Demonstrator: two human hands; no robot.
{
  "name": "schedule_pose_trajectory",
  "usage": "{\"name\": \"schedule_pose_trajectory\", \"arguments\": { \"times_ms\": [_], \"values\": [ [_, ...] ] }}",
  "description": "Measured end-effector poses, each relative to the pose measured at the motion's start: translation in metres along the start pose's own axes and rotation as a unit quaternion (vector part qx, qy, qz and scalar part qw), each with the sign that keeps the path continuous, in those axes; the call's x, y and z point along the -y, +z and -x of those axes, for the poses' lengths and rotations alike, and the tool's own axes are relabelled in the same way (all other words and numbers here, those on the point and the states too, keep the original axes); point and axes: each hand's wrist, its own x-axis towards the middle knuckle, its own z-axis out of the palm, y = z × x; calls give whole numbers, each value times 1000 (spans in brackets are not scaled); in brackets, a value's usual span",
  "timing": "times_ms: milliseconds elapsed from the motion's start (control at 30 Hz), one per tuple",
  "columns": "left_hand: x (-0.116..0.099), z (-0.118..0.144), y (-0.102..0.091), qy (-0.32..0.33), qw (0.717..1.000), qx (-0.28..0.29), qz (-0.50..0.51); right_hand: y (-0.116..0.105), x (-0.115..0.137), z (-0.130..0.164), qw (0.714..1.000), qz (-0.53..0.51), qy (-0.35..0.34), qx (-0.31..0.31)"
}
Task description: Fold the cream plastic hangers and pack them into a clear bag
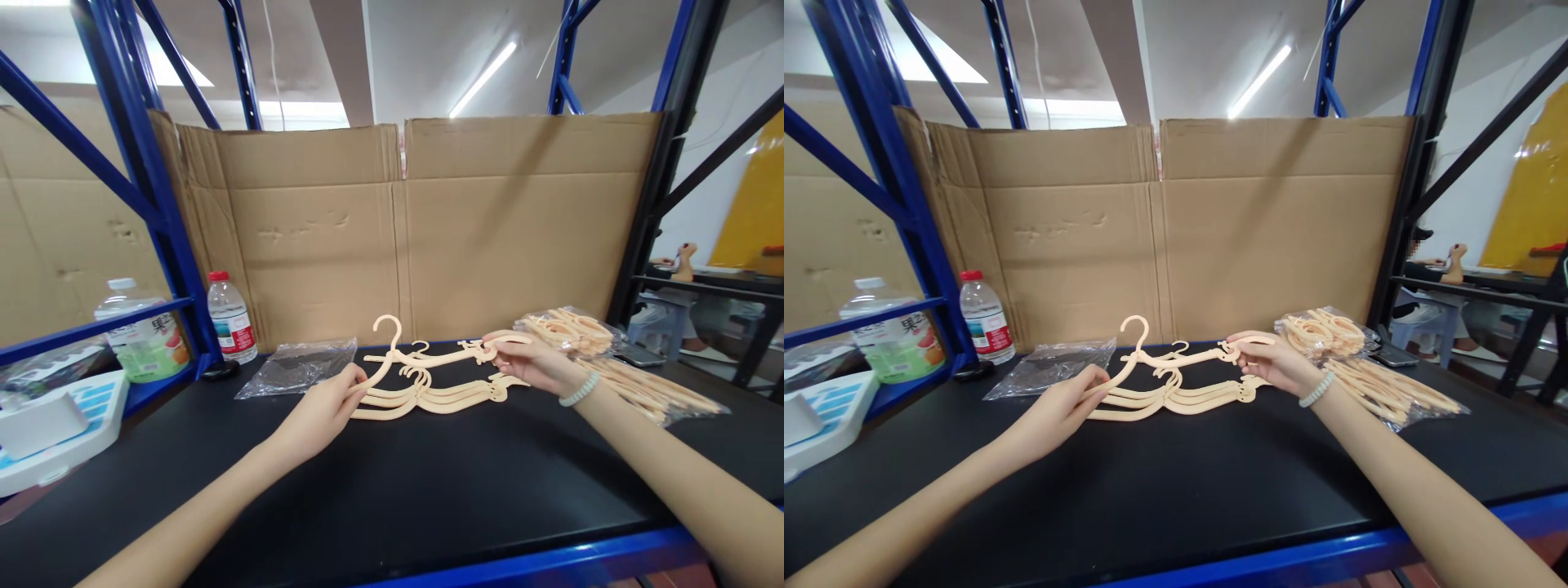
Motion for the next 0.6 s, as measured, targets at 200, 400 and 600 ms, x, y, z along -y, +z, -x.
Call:
{"name": "schedule_pose_trajectory", "arguments": {
  "times_ms": [200,400,600],
  "values": [
    [-8,7,-1,82,991,24,-102,-38,15,3,982,173,44,55],
    [-14,9,7,107,965,95,-219,-38,12,1,896,401,22,188],
    [-17,9,9,126,957,130,-227,-36,1,-3,848,500,-13,173]
  ]
}}
